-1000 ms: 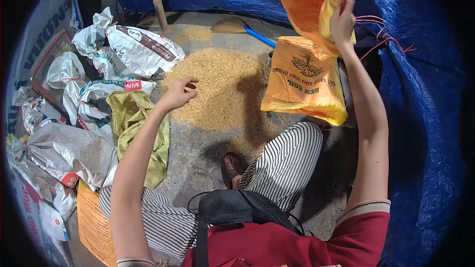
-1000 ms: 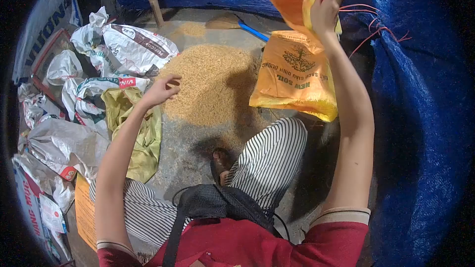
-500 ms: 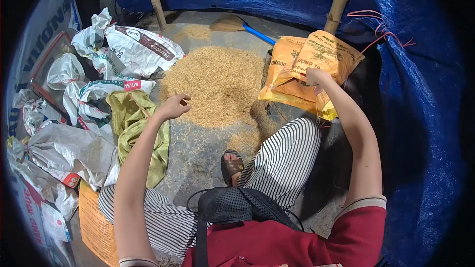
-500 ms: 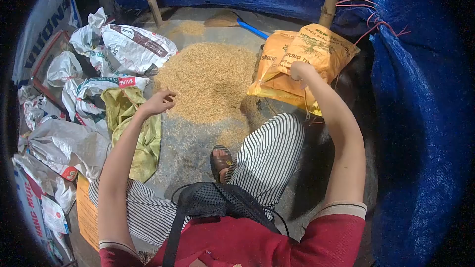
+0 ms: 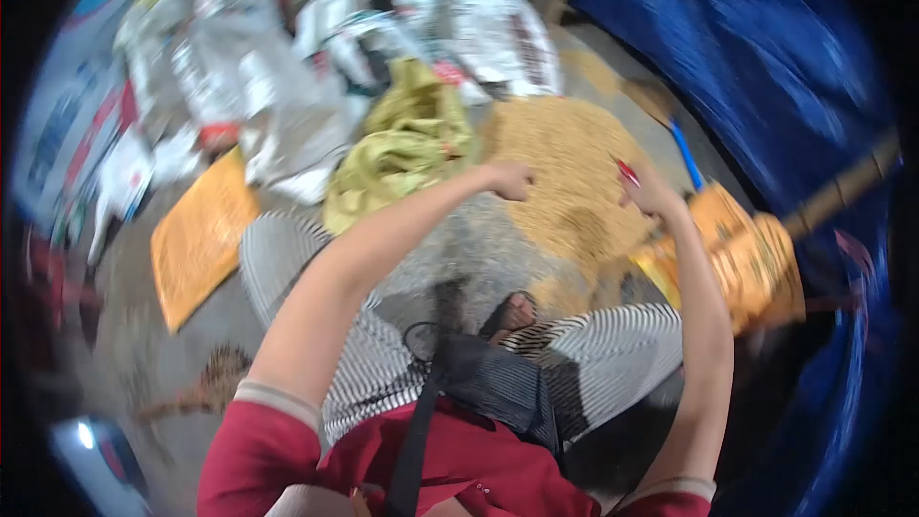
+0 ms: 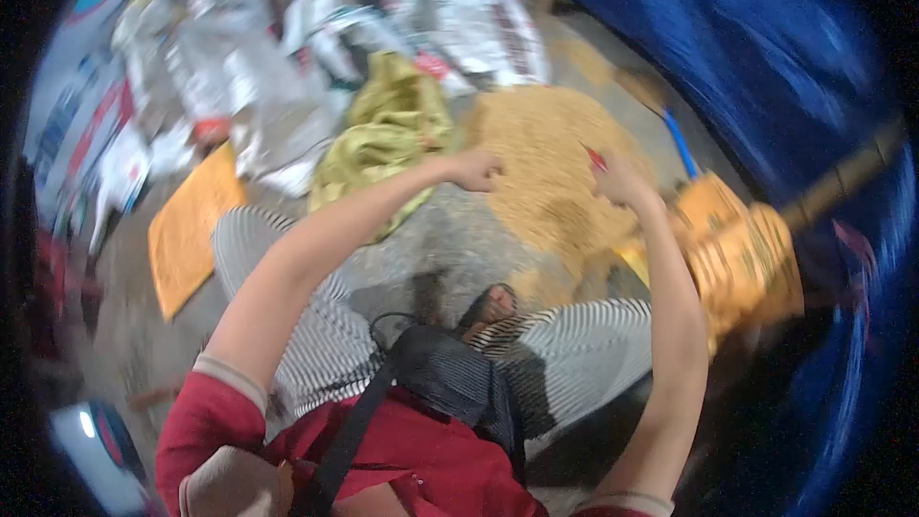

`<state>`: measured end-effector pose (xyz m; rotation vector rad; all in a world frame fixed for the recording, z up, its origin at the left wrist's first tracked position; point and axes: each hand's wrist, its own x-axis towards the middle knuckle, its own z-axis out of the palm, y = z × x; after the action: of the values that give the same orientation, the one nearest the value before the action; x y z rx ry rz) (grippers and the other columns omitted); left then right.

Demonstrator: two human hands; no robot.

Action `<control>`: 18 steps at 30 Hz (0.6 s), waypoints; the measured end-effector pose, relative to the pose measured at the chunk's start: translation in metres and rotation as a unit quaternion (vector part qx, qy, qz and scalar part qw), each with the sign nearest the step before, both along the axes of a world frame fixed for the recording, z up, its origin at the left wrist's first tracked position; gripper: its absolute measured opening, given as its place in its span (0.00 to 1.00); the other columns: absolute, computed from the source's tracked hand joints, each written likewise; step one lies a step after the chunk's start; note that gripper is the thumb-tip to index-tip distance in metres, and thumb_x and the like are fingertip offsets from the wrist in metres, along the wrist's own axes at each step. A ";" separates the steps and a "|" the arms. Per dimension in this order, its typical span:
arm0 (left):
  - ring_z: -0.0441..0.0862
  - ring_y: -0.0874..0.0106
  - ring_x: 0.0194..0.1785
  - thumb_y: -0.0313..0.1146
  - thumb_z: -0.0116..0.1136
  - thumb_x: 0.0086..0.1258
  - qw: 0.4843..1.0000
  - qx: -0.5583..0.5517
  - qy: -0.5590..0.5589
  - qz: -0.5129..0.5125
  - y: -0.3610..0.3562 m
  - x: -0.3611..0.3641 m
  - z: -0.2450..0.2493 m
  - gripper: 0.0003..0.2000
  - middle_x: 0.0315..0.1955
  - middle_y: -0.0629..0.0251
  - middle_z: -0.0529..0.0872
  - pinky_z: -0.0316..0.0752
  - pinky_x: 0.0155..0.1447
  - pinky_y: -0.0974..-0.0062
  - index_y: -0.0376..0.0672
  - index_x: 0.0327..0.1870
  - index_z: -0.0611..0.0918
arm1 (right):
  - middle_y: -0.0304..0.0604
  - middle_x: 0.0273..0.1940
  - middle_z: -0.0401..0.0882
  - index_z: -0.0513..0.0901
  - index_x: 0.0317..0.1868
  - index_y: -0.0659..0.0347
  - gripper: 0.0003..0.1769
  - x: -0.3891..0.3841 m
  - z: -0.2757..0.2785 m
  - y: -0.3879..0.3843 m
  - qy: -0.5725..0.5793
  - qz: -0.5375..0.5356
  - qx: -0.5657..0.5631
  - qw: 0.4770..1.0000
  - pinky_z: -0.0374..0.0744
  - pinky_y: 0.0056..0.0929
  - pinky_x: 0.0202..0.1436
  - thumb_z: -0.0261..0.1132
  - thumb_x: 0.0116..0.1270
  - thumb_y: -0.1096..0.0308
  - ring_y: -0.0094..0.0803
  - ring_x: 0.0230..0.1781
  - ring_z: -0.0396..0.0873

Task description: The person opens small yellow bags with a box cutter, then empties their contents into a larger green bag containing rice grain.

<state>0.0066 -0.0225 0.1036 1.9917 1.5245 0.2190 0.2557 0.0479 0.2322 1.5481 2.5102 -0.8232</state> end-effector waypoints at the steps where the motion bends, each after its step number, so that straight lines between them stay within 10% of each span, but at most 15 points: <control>1: 0.78 0.61 0.48 0.32 0.52 0.50 1.000 -0.001 -0.001 0.026 -0.011 -0.003 0.010 0.24 0.45 0.52 0.80 0.72 0.50 0.67 0.40 0.52 0.75 | 0.46 0.24 0.79 0.72 0.42 0.64 0.14 -0.017 -0.003 -0.009 0.005 0.031 -0.005 0.999 0.68 0.27 0.13 0.51 0.66 0.61 0.27 0.10 0.71; 11: 0.80 0.59 0.39 0.31 0.53 0.47 0.949 0.159 -0.072 0.261 -0.080 -0.135 -0.015 0.15 0.32 0.52 0.83 0.74 0.43 0.68 0.41 0.37 0.83 | 0.47 0.28 0.78 0.70 0.47 0.66 0.13 -0.148 -0.036 -0.063 0.030 0.180 -0.121 0.976 0.72 0.25 0.14 0.49 0.65 0.68 0.27 0.12 0.74; 18: 0.81 0.59 0.38 0.30 0.54 0.51 0.799 0.137 -0.047 0.583 -0.170 -0.248 -0.054 0.12 0.32 0.51 0.83 0.74 0.44 0.69 0.42 0.36 0.83 | 0.46 0.27 0.76 0.71 0.48 0.66 0.14 -0.194 -0.077 -0.081 0.128 0.217 -0.145 0.957 0.73 0.26 0.18 0.50 0.64 0.71 0.30 0.15 0.76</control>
<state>-0.2414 -0.1923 0.0494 0.8888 2.5529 1.0496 0.0613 -0.0327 0.1548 0.7998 2.5950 -1.3042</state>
